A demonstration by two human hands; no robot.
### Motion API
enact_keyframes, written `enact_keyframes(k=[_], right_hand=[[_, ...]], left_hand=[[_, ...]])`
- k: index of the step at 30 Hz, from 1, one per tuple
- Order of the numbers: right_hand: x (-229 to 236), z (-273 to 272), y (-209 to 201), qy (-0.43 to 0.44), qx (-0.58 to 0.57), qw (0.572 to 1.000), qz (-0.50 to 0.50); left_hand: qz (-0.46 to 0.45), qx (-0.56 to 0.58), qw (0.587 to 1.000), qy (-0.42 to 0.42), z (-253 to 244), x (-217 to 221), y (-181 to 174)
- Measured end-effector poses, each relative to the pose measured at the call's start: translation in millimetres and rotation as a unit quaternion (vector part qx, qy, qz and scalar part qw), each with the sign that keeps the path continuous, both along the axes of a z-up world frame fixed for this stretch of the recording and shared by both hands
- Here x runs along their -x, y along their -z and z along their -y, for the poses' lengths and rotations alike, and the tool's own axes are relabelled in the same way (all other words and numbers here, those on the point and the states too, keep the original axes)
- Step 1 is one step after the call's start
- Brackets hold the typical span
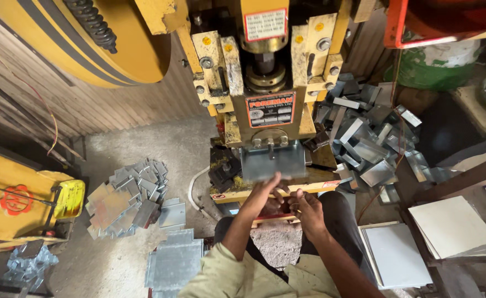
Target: The person sits on a low stool and repeatedly places flat metal sheets into a yellow hydraulic press machine. They position each sheet under the press, activate the machine to flatten or shape the metal, and then remove the processed sheet to place it on a pile on the floor.
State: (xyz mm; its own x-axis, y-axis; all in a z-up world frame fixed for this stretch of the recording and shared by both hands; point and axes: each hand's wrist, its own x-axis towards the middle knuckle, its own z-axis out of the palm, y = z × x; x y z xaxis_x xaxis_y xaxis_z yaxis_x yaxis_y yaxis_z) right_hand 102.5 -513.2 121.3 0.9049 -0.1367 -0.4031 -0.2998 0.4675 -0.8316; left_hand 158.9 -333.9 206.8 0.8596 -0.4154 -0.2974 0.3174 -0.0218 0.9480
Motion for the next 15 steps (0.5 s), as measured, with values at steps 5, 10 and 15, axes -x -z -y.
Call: enact_keyframes(k=[5, 10, 15], right_hand=[[-16.0, 12.6, -8.0, -0.029, -0.124, 0.992, -0.027], [-24.4, 30.0, -70.0, -0.051, -0.194, 0.975, -0.09], [-33.9, 37.8, -100.0, -0.077, -0.24, 0.967, -0.031]], left_hand=[[-0.19, 0.28, 0.941, -0.018, 27.9, -15.7, 31.3], [-0.127, 0.224, 0.959, 0.121, -15.2, 17.2, 12.7], [-0.057, 0.01, 0.994, 0.09, -66.1, 35.7, -40.6]])
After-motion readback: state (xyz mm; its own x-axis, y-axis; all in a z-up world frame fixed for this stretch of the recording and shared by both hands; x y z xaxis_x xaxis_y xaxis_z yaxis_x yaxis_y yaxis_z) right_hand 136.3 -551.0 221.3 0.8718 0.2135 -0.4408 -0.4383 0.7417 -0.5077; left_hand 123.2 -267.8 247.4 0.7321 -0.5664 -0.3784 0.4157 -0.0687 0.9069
